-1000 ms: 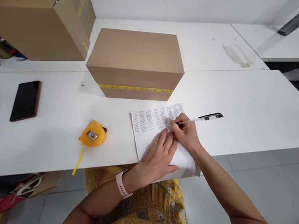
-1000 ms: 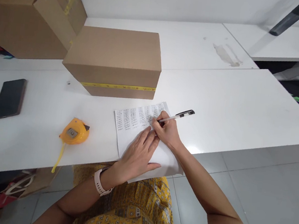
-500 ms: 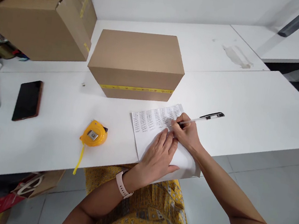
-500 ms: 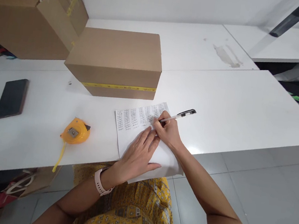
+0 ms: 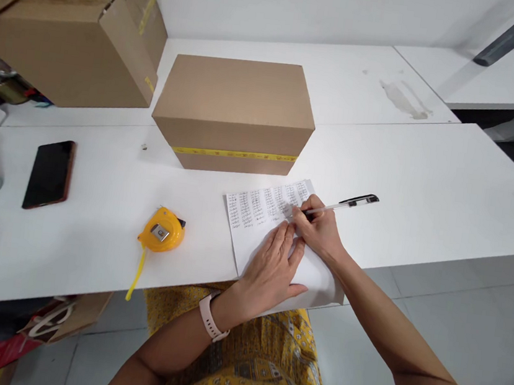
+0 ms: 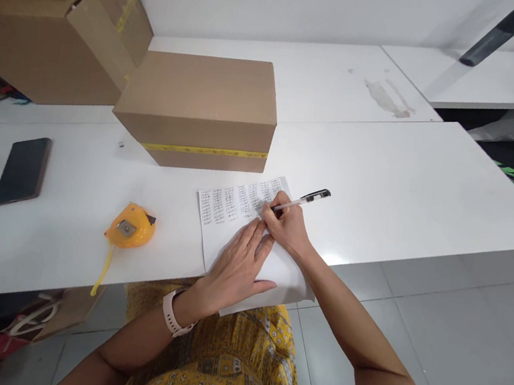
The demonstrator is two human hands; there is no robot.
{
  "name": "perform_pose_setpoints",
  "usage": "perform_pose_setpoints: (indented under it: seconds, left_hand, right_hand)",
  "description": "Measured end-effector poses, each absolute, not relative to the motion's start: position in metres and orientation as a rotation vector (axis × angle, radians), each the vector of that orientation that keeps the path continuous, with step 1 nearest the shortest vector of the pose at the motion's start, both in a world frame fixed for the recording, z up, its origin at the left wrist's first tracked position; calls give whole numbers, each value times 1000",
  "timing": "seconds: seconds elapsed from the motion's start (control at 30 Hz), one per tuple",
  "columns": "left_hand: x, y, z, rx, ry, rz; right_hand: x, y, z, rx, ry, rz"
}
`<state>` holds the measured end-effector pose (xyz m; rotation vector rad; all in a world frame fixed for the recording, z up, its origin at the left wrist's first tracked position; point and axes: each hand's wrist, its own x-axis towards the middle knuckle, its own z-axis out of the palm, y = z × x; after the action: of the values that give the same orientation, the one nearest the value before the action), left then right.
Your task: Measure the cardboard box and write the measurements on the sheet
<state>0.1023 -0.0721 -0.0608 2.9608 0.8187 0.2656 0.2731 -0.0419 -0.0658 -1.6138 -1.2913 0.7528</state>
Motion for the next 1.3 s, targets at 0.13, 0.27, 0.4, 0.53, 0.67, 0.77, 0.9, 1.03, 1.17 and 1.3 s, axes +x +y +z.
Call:
perform_pose_setpoints:
  seconds: [0.13,0.27,0.4,0.53,0.67,0.77,0.9,1.03,1.17,1.3]
  left_hand:
    - [103,-72,-59,2973,825,278]
    - [103,-72,-59,2967,818,247]
    - [103,-72,-59,2959,820,230]
    - [103,-71,-59,2963,821,213]
    - [103,-72,-59,2964,820,218]
    - [102,-72,-59,2965,820,219]
    - [102,-72,-57,2957,829,202]
    - [102,-72,-56,2956,826,195]
    - [103,-72,-57,2953,823,205]
    - [102,-72,-58,2946,824,221]
  right_hand:
    - [273,-42,-66,-1614,-1283,776]
    - [273,-42,-67,-1613,-1281,788]
    - [274,-43,-66,-1617,-1300,758]
    - [274,-43,-66,-1620,-1300,751]
    - [273,-43,-65,-1620,-1289,753]
    - [273,-43,-65,-1623,-1281,758]
    - [273,-43,-63,-1622,-1284,777]
    - [272,-43,-61,-1631,-1273,777]
    - [272,-42,-62,-1622,-1265,769]
    - [273,-42,-64,-1609,-1261,757]
